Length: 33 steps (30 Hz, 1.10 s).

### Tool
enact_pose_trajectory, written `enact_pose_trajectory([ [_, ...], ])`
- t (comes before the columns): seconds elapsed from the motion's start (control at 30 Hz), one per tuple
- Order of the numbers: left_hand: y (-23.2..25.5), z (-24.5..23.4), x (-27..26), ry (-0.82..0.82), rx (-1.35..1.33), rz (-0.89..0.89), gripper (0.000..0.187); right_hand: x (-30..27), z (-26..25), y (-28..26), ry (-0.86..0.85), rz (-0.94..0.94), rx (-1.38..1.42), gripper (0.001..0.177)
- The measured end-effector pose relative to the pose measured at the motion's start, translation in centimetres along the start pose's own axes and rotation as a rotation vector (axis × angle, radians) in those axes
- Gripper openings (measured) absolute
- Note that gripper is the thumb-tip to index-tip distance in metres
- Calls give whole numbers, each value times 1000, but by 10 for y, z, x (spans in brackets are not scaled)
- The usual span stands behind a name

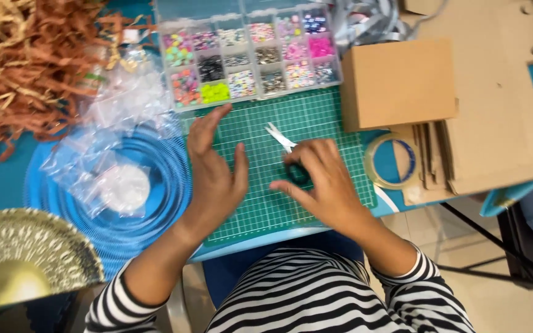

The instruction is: Packing a small cardboard box with items and wrapping it in decorative yellow paper.

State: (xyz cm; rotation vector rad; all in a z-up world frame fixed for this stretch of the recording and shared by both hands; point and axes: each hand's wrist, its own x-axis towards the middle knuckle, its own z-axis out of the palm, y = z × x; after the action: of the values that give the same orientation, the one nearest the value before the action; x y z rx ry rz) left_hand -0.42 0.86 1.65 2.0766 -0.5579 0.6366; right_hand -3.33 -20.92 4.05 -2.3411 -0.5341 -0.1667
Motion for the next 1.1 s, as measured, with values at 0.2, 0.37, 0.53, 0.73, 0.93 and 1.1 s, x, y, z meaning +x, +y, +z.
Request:
enact_pose_trajectory([
  [0.2,-3,1,1,-84,-188,3,76,-18,14,29,-19,-61,-296,59],
  [0.37,-7,7,-2,-117,-203,16,70,-31,-16,31,233,-89,-139,61],
  [0.53,-7,11,-6,-125,-168,1,66,-49,-111,63,589,-54,-188,60],
  [0.73,2,17,-10,-135,-146,-75,50,-65,-166,164,512,178,-510,43],
  [0.93,6,14,-6,-177,-103,-105,45,-63,-158,180,220,492,-313,48],
  [1.1,3,-2,27,-323,137,81,33,-75,-127,155,579,91,-403,34],
])
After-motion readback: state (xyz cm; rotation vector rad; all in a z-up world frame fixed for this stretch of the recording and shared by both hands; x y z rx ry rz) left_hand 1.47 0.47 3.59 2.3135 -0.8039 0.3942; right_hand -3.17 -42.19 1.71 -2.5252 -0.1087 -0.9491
